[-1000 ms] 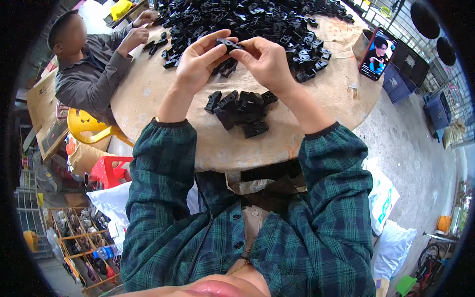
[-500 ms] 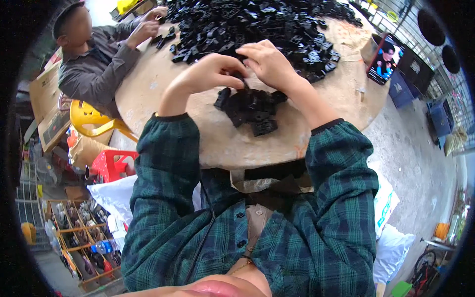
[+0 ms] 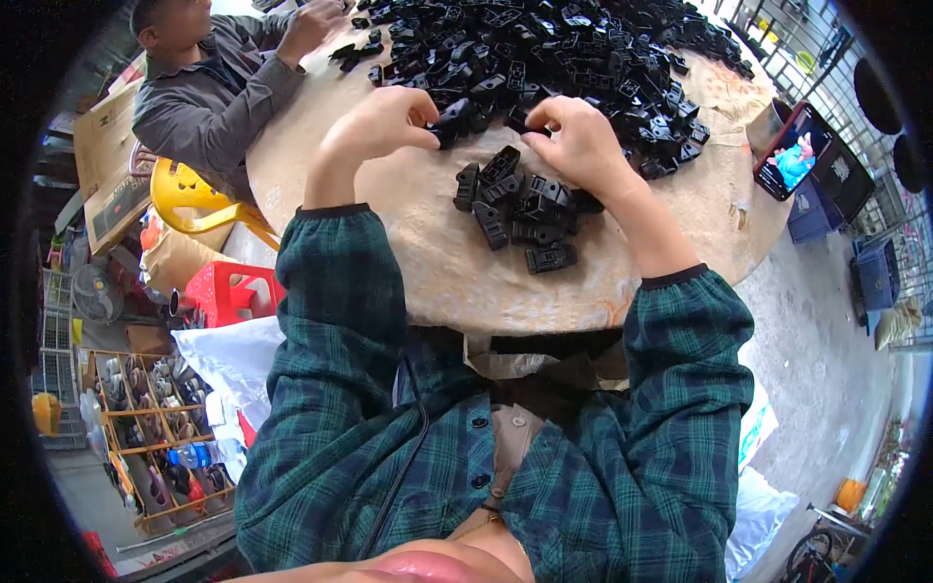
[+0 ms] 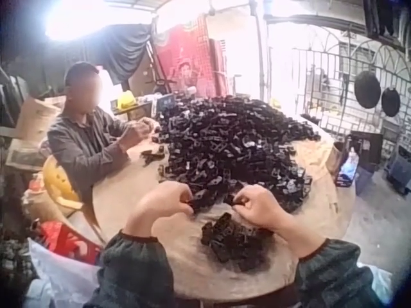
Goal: Sorting black plastic components from a large pile on a round table.
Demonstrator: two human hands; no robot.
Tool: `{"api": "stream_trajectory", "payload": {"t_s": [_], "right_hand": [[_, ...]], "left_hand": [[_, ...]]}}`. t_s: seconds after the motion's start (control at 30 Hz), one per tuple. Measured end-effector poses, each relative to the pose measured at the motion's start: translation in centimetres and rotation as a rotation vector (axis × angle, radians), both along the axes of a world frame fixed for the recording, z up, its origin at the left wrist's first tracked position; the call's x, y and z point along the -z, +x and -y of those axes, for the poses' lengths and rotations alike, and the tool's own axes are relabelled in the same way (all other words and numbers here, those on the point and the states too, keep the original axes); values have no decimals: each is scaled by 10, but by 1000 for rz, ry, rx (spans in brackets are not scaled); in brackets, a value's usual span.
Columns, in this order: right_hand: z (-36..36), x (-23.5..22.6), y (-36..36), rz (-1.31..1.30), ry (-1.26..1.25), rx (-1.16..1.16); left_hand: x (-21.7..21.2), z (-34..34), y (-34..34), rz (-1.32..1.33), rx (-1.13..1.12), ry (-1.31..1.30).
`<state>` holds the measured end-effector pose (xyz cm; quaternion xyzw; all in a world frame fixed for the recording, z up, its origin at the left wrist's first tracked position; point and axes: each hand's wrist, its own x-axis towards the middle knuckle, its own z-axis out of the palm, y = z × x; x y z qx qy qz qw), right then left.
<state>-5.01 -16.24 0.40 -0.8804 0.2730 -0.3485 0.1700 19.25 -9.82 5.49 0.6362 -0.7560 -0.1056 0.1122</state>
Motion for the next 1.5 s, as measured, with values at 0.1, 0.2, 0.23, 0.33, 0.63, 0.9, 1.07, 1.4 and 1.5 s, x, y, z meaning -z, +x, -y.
{"api": "stream_trajectory", "payload": {"t_s": [0.1, 0.2, 0.23, 0.33, 0.63, 0.9, 1.07, 1.4, 1.5], "right_hand": [[-2, -3, 0, 62, 183, 11], [2, -6, -6, 148, 406, -8], [2, -7, -6, 253, 485, -72], [-2, -11, -3, 487, 621, -134], [-8, -14, 3, 675, 581, -148], [-13, -15, 2, 552, 401, -77], [-21, -24, 4, 313, -340, 133], [-10, -22, 6, 564, 45, -115], [-1, -22, -5, 690, 555, -191]], "left_hand": [[4, 1, -15, 117, -61, -29], [12, 7, -31, 180, -40, -76], [22, 11, -31, 162, 6, -164], [25, 10, -38, -56, 41, -222], [28, 17, -78, -1460, 37, -56], [30, 16, -77, -1306, 58, -175], [28, 11, -89, -1643, 59, -60], [12, 6, -80, -1603, 142, -51], [-3, 3, -60, -1089, 244, 18]]}}
